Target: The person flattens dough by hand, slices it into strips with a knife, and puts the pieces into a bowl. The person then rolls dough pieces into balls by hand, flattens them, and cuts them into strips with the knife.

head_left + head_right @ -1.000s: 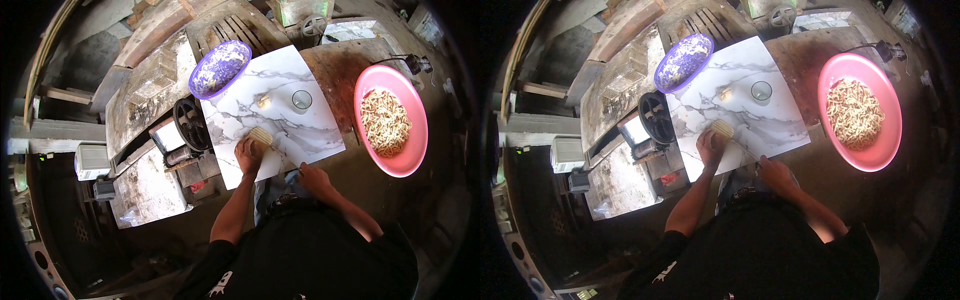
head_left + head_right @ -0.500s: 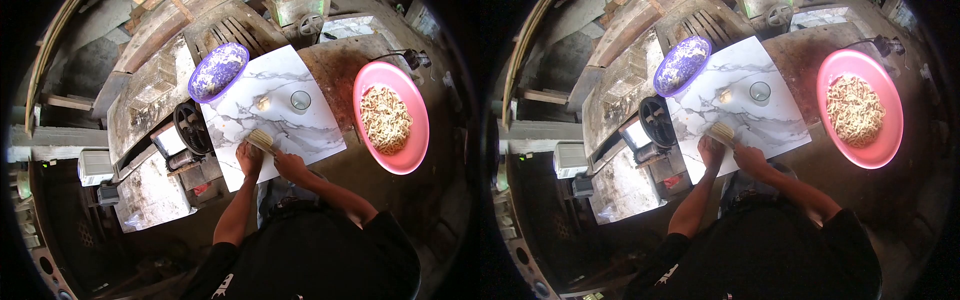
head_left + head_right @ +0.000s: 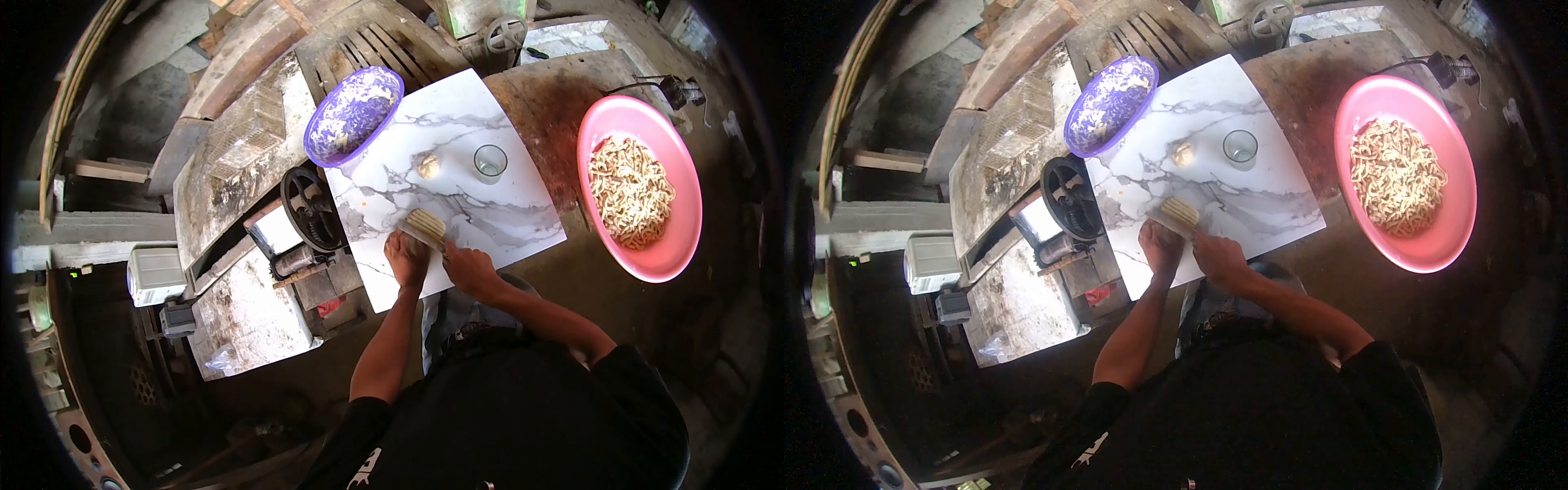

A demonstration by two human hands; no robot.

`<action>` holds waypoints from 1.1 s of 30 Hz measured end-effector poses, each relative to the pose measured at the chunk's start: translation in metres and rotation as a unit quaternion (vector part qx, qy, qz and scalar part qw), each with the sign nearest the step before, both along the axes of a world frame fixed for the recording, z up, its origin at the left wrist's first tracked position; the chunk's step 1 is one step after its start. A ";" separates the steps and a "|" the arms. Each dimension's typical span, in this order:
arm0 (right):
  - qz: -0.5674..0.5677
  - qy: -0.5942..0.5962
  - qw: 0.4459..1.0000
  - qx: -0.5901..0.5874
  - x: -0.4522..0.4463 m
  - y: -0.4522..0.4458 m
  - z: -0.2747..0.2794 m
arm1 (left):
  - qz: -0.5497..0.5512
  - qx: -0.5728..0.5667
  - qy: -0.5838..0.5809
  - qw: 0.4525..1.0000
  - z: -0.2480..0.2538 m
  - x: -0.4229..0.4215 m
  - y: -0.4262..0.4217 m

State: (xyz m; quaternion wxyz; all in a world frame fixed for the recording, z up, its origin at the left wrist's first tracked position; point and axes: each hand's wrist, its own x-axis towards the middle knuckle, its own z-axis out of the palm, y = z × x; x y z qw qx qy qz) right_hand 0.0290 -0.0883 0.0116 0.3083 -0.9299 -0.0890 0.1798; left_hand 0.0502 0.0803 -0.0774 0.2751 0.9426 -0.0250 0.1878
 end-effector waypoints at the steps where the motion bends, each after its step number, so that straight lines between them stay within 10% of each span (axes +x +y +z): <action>1: 0.000 0.001 1.000 0.000 0.001 0.000 0.003 | 0.003 -0.001 -0.002 1.000 -0.001 0.001 0.000; 33: 0.024 0.100 0.991 -0.090 -0.049 -0.072 0.026 | 0.036 -0.093 -0.078 0.992 0.008 -0.005 -0.001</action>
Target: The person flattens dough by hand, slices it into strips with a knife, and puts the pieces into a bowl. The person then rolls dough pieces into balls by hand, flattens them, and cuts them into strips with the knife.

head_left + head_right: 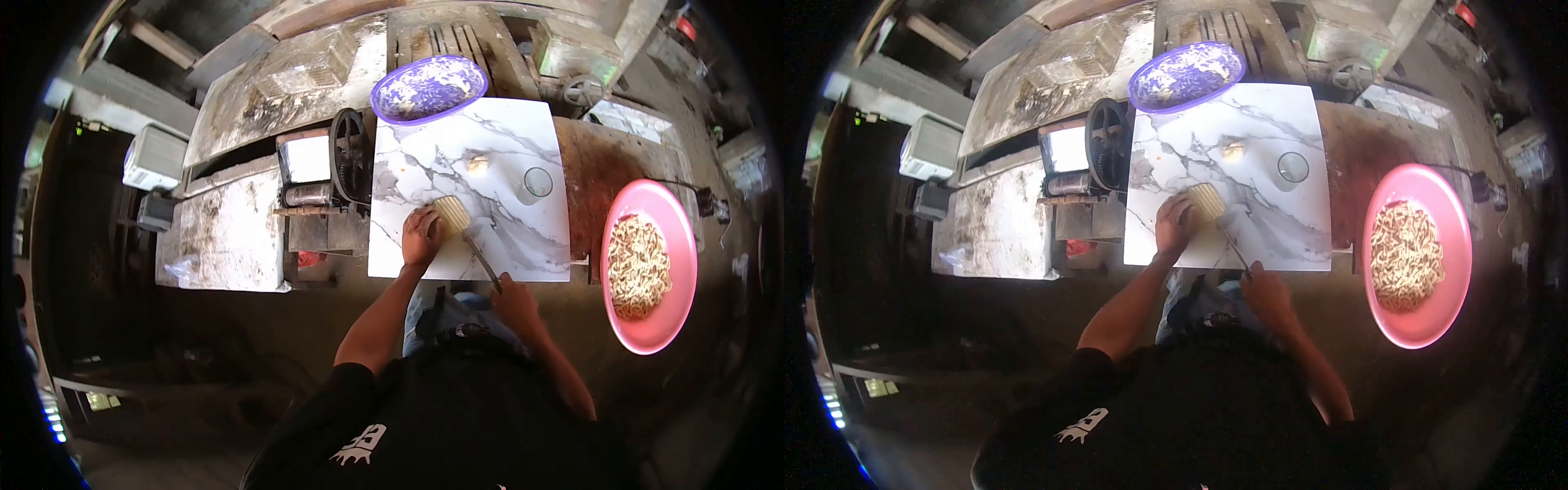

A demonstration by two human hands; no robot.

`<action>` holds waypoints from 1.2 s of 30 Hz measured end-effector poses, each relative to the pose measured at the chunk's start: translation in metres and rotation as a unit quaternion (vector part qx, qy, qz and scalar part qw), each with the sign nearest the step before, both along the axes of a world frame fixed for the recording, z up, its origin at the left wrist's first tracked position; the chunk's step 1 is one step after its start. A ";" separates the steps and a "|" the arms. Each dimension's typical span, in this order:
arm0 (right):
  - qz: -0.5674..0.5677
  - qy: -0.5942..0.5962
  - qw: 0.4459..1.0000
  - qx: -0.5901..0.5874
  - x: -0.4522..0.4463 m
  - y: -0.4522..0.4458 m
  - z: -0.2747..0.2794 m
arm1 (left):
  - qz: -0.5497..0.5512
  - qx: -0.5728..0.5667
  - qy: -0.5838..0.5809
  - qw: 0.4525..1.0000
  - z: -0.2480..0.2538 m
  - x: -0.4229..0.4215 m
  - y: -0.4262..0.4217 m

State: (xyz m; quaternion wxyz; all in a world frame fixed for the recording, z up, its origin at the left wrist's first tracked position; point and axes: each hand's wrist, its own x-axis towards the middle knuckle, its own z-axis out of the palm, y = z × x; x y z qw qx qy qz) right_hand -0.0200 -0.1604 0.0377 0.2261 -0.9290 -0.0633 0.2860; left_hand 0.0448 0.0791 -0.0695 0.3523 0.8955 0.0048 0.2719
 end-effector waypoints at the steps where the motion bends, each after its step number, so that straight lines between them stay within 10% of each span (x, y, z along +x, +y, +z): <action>1: -0.007 -0.013 1.000 0.003 0.001 0.003 -0.005 | 0.009 -0.004 -0.002 1.000 0.001 0.000 0.001; 36: 0.011 -0.023 1.000 0.013 0.061 0.081 0.006 | 0.031 0.040 0.014 0.999 0.005 0.003 -0.001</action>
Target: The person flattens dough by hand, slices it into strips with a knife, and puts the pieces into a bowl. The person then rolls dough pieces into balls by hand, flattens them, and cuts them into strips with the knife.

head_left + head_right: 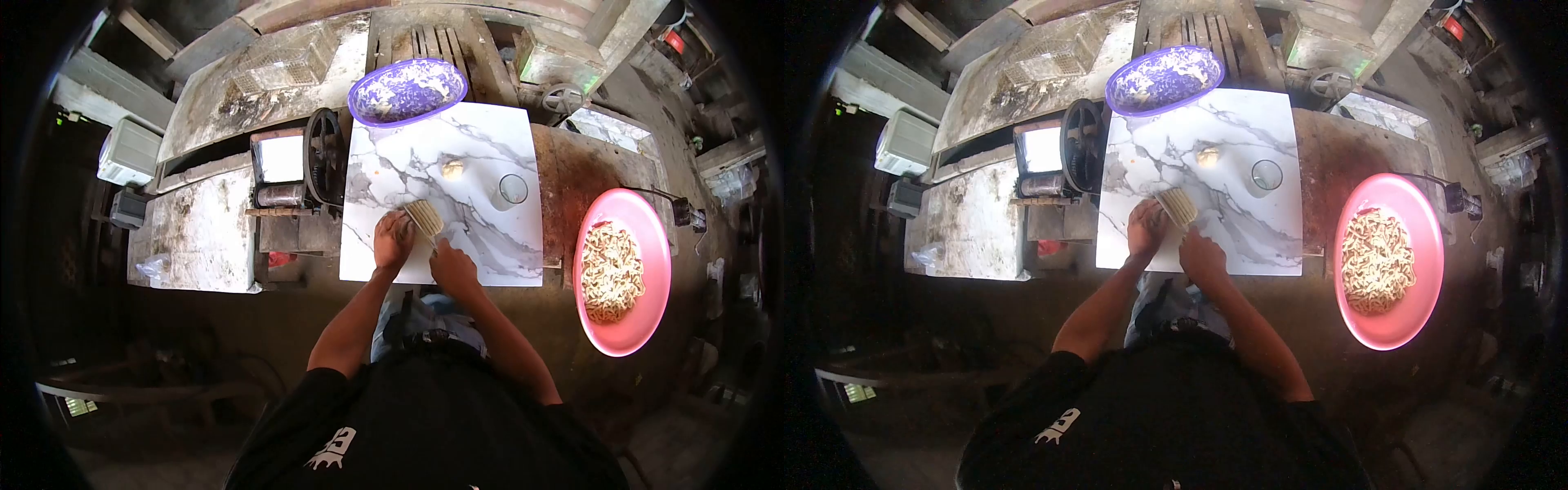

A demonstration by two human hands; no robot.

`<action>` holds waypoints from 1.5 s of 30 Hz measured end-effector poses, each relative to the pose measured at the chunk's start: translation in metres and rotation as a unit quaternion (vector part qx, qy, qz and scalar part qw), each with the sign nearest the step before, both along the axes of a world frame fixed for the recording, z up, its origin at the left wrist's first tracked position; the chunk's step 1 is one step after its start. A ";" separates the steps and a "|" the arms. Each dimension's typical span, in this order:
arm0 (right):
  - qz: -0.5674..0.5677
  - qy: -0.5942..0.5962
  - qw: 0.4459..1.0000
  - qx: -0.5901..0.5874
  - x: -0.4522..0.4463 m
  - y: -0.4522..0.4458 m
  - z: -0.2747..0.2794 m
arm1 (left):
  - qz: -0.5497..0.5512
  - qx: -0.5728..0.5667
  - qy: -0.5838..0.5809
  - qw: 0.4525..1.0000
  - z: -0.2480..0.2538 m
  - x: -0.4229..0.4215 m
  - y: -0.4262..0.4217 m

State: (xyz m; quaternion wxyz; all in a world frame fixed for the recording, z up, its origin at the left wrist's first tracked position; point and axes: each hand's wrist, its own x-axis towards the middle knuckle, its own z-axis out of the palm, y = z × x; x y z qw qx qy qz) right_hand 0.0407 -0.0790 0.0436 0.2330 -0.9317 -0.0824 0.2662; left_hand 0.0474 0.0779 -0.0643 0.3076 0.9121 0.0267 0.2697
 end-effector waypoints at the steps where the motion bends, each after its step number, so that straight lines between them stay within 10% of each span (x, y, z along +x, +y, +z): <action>1: -0.001 0.015 1.000 -0.008 -0.007 -0.007 0.002 | -0.008 -0.003 -0.004 1.000 -0.002 0.000 0.001; 45: -0.006 -0.060 0.996 0.060 -0.023 -0.001 -0.018 | 0.025 -0.030 0.060 0.997 -0.006 -0.006 0.005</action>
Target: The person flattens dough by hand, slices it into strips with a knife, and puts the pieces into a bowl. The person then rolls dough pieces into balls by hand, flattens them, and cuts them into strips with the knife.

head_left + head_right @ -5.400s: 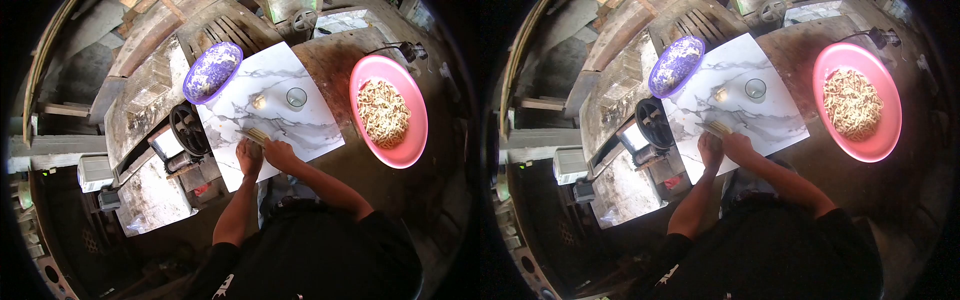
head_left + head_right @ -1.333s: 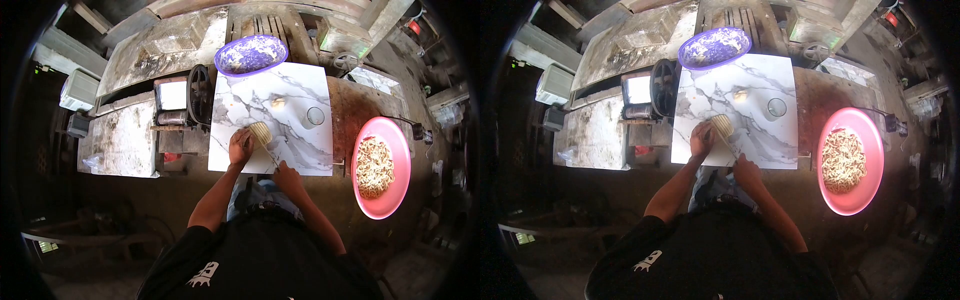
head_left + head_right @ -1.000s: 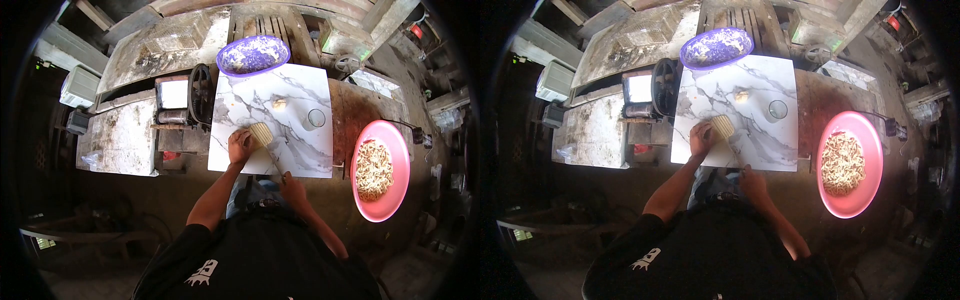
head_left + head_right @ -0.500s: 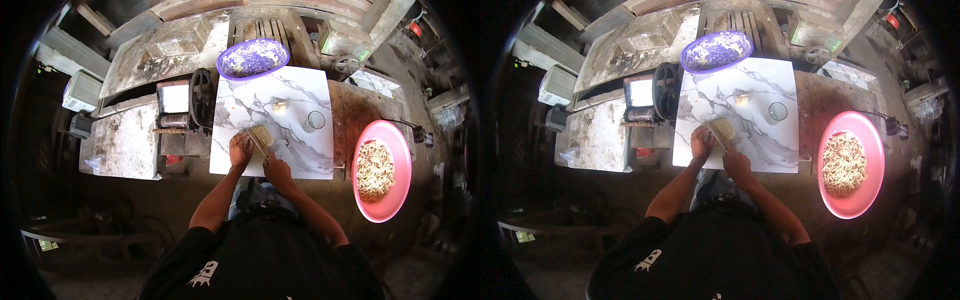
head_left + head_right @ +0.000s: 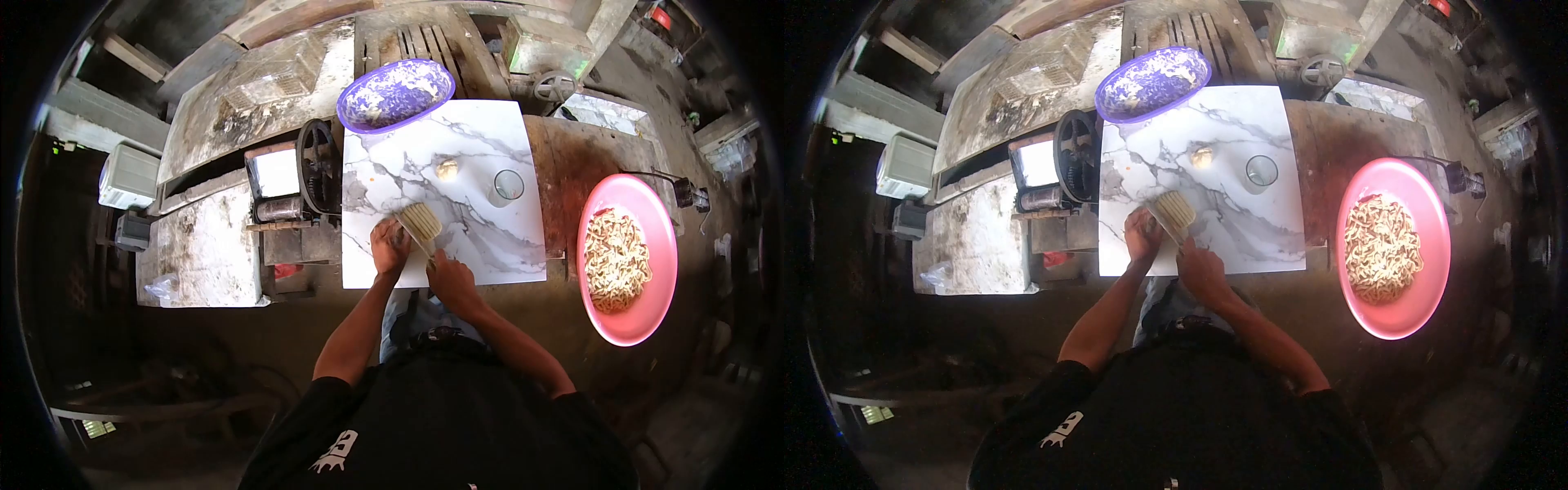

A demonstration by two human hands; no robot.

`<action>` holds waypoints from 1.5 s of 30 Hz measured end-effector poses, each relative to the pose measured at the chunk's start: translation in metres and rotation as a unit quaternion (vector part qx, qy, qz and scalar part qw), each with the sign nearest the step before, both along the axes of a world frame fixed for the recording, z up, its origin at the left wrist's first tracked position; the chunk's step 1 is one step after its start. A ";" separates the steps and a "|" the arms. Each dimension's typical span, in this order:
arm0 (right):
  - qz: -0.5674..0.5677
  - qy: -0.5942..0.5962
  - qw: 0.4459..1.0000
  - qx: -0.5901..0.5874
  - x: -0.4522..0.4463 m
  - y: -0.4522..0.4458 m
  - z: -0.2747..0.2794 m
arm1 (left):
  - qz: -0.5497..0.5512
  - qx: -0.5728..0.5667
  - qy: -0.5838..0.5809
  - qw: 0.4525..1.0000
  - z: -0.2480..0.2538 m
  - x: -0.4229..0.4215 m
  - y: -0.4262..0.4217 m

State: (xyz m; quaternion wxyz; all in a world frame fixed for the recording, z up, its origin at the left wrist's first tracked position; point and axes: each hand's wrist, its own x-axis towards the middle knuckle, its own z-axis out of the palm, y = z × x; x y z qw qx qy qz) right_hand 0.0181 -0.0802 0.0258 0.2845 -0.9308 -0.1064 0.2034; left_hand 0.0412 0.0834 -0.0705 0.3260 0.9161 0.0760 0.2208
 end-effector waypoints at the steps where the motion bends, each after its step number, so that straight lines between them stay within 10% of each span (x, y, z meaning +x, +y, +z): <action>1: 0.012 -0.011 1.000 0.003 0.000 0.000 -0.001 | 0.002 -0.005 0.000 1.000 -0.001 0.000 0.000; 45: -0.008 0.050 0.999 -0.009 -0.021 -0.014 0.022 | -0.002 -0.023 -0.064 0.998 -0.004 -0.004 0.003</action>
